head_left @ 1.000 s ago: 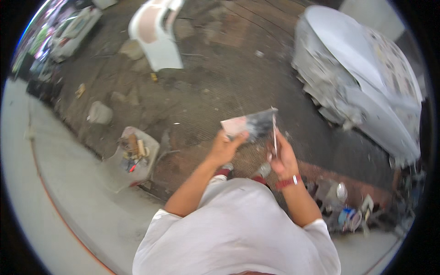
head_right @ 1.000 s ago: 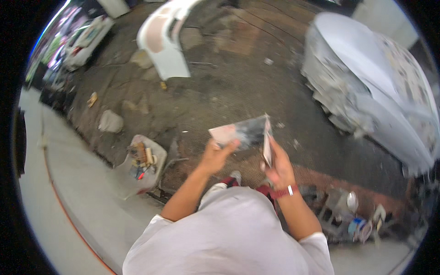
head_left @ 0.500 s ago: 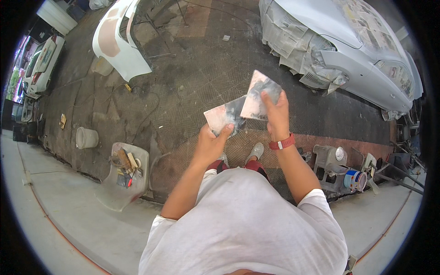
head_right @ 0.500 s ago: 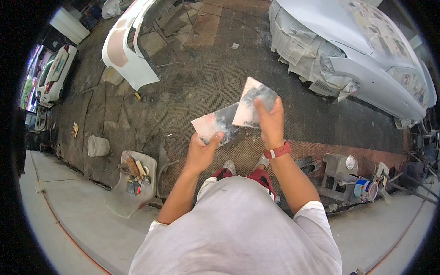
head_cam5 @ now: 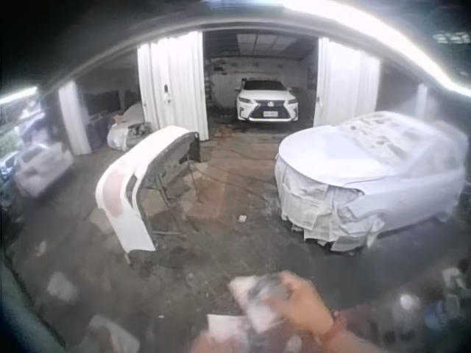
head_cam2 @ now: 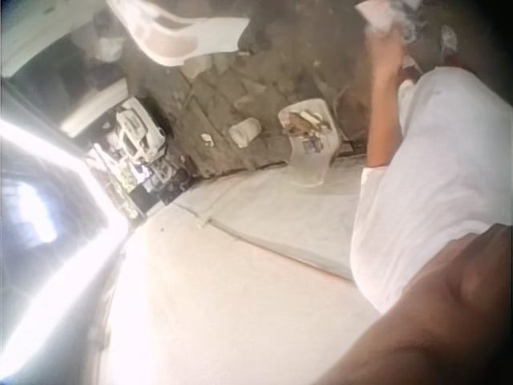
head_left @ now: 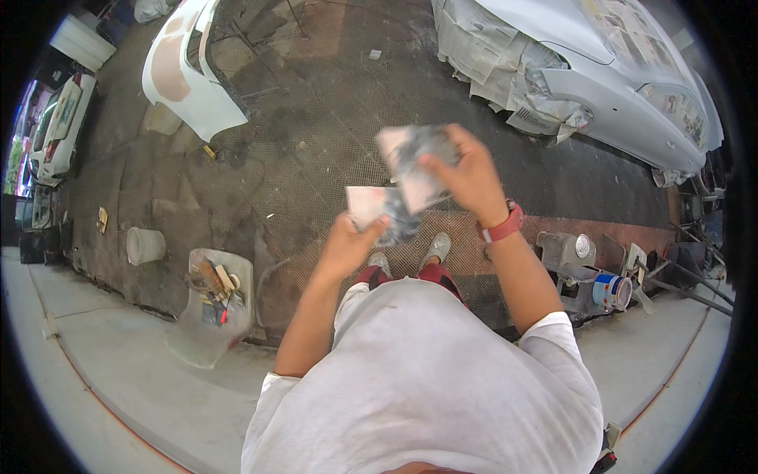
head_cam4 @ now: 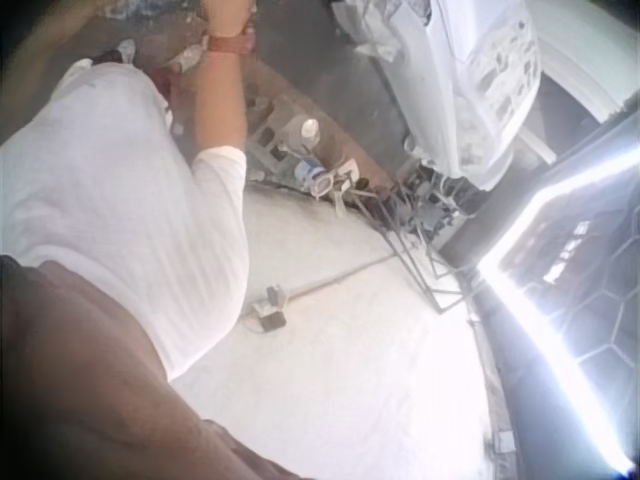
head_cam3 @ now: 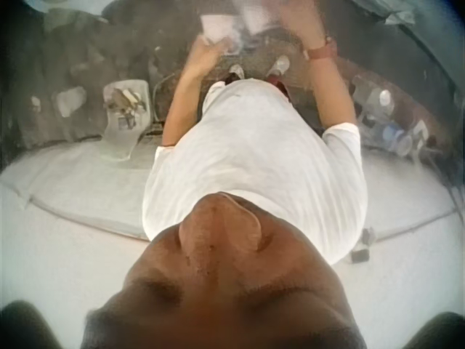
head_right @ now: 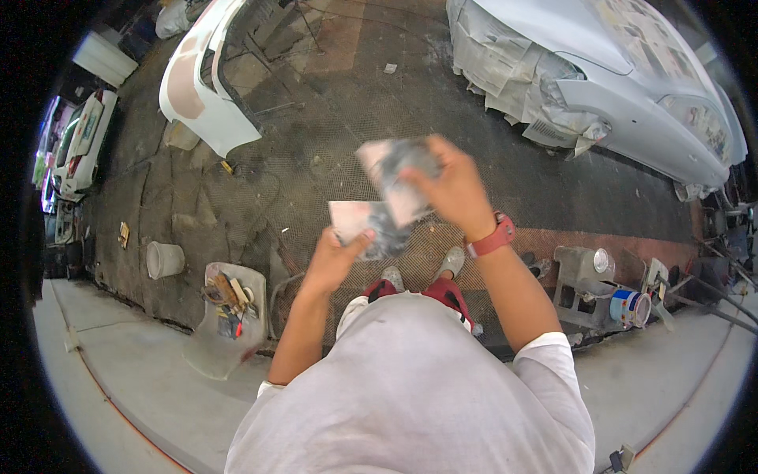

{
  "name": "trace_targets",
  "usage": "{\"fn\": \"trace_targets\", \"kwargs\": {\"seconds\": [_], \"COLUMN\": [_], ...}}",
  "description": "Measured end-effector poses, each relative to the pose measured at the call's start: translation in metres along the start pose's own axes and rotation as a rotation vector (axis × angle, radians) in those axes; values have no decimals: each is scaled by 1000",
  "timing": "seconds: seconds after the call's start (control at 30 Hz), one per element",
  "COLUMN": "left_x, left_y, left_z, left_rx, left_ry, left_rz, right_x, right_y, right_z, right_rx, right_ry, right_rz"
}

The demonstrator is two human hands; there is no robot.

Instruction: The person mixes a white paste and a red hardener on two metal putty knives, then spreads the combined filler onto a white car bumper. The person repeatedly scrapes and smooths the filler across the bumper surface.

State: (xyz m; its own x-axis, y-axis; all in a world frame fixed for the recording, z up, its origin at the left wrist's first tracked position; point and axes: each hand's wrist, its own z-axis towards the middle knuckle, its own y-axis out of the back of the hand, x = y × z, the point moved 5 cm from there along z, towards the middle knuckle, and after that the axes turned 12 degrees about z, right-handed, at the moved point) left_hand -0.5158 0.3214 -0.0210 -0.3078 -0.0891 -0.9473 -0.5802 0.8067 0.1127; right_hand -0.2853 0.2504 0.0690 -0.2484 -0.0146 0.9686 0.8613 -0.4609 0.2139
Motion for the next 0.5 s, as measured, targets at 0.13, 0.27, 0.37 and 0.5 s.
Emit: {"fn": "trace_targets", "kwargs": {"seconds": [0.13,0.27,0.37,0.5], "left_x": [12,8,16,7], "left_y": [22,15,3,-10], "left_z": [0,6,-3,-6], "left_rx": [-67,-77,-114,-211], "left_ry": [50,117,111,75], "left_rz": [-304,-495,-514,-515], "right_x": [-28,-45,-41,-43], "right_y": [20,-2,3,11], "right_z": [-8,-27,-29,-33], "right_rx": [-177,132,190,256], "right_ry": [-135,-316,-359,-359], "right_rz": [557,487,405,371]}}
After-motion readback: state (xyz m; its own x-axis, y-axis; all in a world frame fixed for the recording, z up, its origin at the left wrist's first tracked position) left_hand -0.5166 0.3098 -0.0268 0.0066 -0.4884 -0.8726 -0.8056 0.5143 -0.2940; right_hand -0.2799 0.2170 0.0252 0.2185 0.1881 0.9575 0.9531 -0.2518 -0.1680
